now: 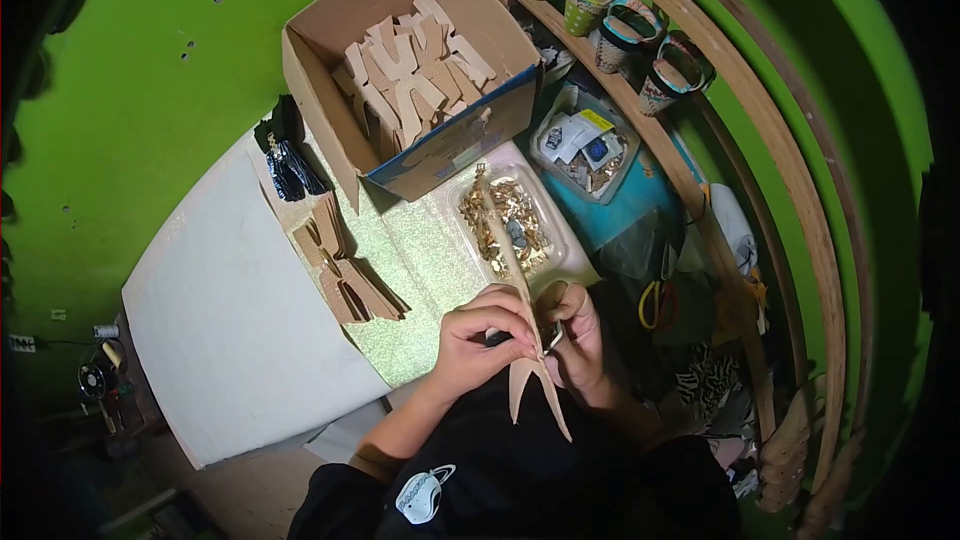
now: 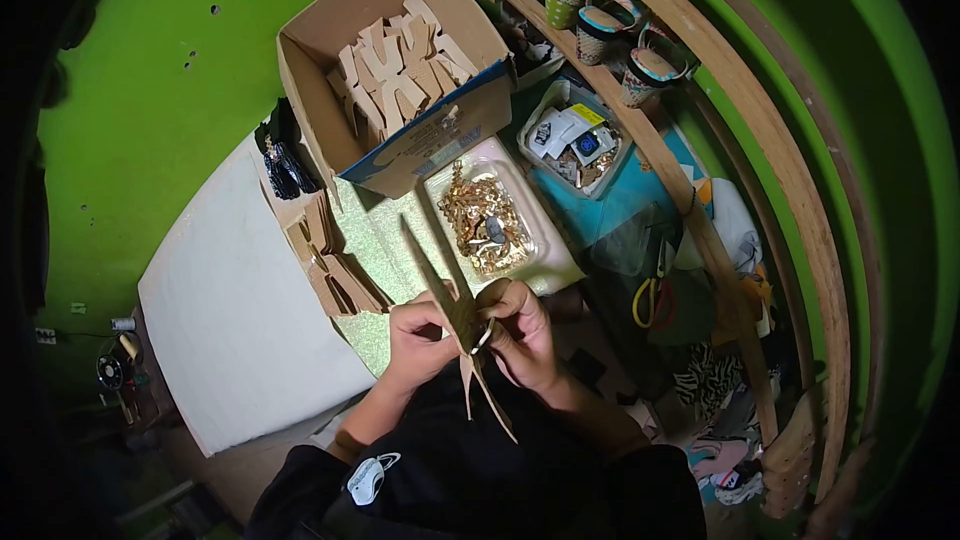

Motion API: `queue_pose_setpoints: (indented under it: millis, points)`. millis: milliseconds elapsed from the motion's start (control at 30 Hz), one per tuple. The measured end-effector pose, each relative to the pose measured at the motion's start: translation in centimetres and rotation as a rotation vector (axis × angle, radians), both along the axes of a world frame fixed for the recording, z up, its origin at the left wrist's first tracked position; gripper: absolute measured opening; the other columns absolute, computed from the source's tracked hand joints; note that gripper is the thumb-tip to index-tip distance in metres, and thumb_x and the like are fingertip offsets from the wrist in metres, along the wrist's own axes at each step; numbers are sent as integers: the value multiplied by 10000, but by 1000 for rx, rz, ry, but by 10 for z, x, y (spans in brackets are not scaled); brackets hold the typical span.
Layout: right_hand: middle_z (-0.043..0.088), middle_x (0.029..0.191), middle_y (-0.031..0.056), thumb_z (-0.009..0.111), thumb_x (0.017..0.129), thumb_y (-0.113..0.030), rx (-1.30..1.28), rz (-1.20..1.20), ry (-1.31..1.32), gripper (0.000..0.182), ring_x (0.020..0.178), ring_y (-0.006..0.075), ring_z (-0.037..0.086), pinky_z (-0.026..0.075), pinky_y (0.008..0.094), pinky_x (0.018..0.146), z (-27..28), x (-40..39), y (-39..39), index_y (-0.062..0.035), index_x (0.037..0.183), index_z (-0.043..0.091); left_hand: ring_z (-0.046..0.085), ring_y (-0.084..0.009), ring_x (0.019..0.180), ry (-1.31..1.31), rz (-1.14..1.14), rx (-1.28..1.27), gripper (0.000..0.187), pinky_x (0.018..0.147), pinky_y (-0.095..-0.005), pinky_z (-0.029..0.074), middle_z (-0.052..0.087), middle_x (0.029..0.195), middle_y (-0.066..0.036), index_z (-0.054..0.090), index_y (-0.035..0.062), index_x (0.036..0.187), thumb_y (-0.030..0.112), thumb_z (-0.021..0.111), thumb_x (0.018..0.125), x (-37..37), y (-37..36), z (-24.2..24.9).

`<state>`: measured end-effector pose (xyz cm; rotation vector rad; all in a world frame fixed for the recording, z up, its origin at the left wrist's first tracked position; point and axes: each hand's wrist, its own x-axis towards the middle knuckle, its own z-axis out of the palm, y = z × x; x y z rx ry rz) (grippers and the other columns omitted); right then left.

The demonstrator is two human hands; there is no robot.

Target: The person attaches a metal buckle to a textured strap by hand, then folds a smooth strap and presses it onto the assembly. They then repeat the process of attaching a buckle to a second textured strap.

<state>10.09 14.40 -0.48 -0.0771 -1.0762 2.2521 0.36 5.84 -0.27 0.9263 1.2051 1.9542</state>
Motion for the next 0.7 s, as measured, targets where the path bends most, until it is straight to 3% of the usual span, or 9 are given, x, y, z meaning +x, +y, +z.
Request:
queue_pose_setpoints:
  millis: [133, 200, 267, 300, 367, 400, 467, 567, 700]
  points:
    - [439, 876, 63, 553, 807, -57, 20, -22, 3, 144, 787, 112, 471, 397, 203, 668, -5, 0, 4, -50, 899, 442, 537, -171, 799, 2, -39, -42, 135, 732, -279, 408, 574, 831, -59, 600, 24, 720, 2, 701, 634, -4, -3, 0]
    - [438, 876, 60, 544, 809, -38, 259, -88, -87, 135, 749, 117, 486, 403, 192, 646, 0, 1, 12, -38, 904, 448, 530, -168, 830, 70, -94, -24, 208, 764, -269, 395, 567, 864, -65, 586, 14, 815, 17, 697, 640, -14, -8, 3]
    - [444, 881, 62, 556, 797, -23, 304, -154, -102, 135, 712, 110, 490, 417, 202, 608, 1, 0, 15, -30, 893, 460, 519, -160, 857, -21, -119, -63, 312, 790, -258, 377, 559, 892, -67, 549, -5, 915, 55, 691, 644, -20, -12, 15]
    - [461, 867, 67, 573, 783, -25, 468, -229, -137, 132, 705, 114, 492, 422, 215, 599, -2, 1, 17, -29, 871, 474, 500, -142, 884, -50, -168, -18, 392, 805, -248, 361, 550, 936, -76, 506, -25, 980, 95, 685, 652, -22, -14, 13]
    - [508, 806, 78, 638, 723, -30, 810, -395, -215, 151, 702, 143, 506, 432, 255, 572, -5, 3, 18, -33, 826, 527, 499, -124, 872, -68, -59, -99, 352, 801, -244, 360, 558, 919, -69, 521, -19, 961, 90, 679, 665, -13, -15, 15]
    - [508, 806, 78, 638, 723, -30, 809, -393, -215, 151, 702, 143, 506, 432, 255, 572, -3, 3, 17, -33, 826, 527, 497, -106, 860, -84, 47, -176, 312, 797, -241, 359, 566, 902, -63, 537, -13, 941, 85, 674, 677, -9, -14, 16]
    - [522, 779, 75, 667, 689, -31, 1053, -447, -159, 180, 706, 168, 516, 432, 255, 581, 4, 1, 19, -45, 831, 557, 508, -70, 760, -22, 122, -270, 187, 721, -216, 387, 594, 802, -45, 588, -13, 870, 65, 654, 714, -7, -14, 17]
    - [498, 796, 62, 690, 677, -61, 1078, -423, -152, 209, 690, 167, 514, 425, 251, 595, 9, 2, 21, -58, 851, 575, 513, -55, 590, 63, 209, -351, 74, 544, -180, 398, 606, 666, -41, 631, -27, 789, 39, 618, 758, -3, -14, 28]
    - [510, 792, 46, 725, 627, -66, 1011, -407, -156, 269, 681, 162, 512, 433, 252, 581, 10, 3, 20, -61, 869, 605, 528, -63, 601, 166, 224, -365, 77, 546, -185, 401, 611, 676, -60, 630, -28, 790, 38, 621, 752, -1, -16, 41]
